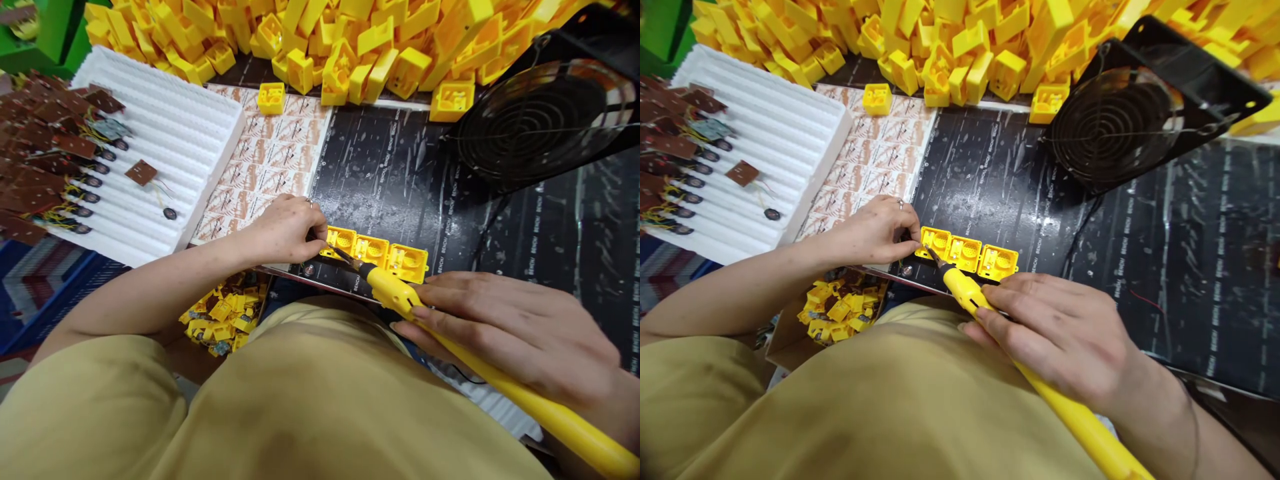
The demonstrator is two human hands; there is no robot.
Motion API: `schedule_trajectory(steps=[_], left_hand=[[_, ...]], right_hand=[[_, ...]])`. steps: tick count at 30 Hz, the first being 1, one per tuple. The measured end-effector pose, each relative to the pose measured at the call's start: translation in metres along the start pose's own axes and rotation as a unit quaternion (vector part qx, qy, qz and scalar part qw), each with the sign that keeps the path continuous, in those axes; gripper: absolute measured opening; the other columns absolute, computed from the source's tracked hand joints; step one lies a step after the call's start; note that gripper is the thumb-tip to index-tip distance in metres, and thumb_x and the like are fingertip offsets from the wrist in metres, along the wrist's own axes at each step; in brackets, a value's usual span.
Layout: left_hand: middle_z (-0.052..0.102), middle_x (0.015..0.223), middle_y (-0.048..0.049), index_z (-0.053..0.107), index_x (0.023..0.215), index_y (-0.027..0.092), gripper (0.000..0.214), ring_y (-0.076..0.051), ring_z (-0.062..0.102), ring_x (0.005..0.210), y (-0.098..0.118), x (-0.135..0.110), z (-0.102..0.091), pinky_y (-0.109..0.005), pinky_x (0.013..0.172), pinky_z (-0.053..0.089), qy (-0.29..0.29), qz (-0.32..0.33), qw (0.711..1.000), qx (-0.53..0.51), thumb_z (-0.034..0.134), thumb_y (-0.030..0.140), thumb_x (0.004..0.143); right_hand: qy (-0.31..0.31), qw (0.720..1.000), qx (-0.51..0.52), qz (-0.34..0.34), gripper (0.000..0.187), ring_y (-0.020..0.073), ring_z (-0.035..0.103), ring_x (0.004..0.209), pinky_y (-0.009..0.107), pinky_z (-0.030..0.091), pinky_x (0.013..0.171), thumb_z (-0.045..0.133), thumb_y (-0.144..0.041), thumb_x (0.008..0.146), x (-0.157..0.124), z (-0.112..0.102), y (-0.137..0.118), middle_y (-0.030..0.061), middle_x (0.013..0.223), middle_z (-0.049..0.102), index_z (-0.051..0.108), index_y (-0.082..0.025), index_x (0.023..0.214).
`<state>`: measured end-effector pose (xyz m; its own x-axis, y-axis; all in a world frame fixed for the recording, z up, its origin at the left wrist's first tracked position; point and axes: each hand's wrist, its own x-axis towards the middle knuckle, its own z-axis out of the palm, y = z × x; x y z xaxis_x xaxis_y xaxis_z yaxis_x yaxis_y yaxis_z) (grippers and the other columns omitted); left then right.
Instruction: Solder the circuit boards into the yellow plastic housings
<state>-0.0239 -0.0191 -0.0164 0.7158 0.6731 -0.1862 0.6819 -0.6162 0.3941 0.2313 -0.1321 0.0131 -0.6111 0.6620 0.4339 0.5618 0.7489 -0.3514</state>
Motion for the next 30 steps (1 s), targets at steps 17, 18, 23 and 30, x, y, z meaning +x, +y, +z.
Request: schedule_trajectory(steps=[17, 18, 23, 30], left_hand=[[0.073, 0.091, -0.0041, 0.073, 0.079, 0.019, 0.016, -0.022, 0.063, 0.091, 0.005, 0.001, -0.005, -0.039, 0.089, 0.041, -0.023, 0.010, 0.997, 0.073, 0.059, 0.025, 0.083], [0.073, 0.092, -0.0041, 0.073, 0.079, 0.020, 0.016, -0.022, 0.063, 0.092, 0.005, 0.000, -0.005, -0.039, 0.088, 0.041, -0.024, 0.010, 0.997, 0.074, 0.058, 0.025, 0.083], [0.072, 0.090, -0.0036, 0.072, 0.079, 0.020, 0.016, -0.021, 0.062, 0.090, 0.003, -0.001, -0.004, -0.037, 0.086, 0.040, -0.010, 0.029, 0.996, 0.079, 0.058, 0.025, 0.084], [0.072, 0.094, -0.0054, 0.072, 0.079, 0.019, 0.018, -0.022, 0.059, 0.091, 0.007, -0.001, -0.005, -0.039, 0.087, 0.039, -0.008, 0.044, 0.993, 0.106, 0.057, 0.025, 0.086]], right_hand=[[0.043, 0.999, -0.006, -0.001, 0.018, 0.0123, 0.069, 0.069, 0.026, 0.062, 0.071, 0.078, -0.019, 0.083, -0.007, -0.005, 0.010, 0.0014, 0.075, 0.072, 0.062, -0.020, 0.091], [0.047, 0.999, -0.004, 0.003, 0.015, 0.0126, 0.070, 0.069, 0.026, 0.062, 0.071, 0.076, -0.020, 0.085, -0.008, -0.005, 0.009, 0.0011, 0.075, 0.071, 0.062, -0.020, 0.091], [0.049, 0.999, 0.018, 0.012, 0.019, 0.0130, 0.069, 0.071, 0.029, 0.062, 0.075, 0.077, -0.012, 0.082, -0.004, 0.000, 0.003, 0.0023, 0.078, 0.071, 0.061, -0.018, 0.091], [0.023, 0.999, 0.010, -0.042, 0.021, 0.0141, 0.069, 0.072, 0.029, 0.062, 0.073, 0.078, -0.017, 0.082, -0.004, -0.006, 0.015, 0.0004, 0.081, 0.071, 0.061, -0.020, 0.094]])
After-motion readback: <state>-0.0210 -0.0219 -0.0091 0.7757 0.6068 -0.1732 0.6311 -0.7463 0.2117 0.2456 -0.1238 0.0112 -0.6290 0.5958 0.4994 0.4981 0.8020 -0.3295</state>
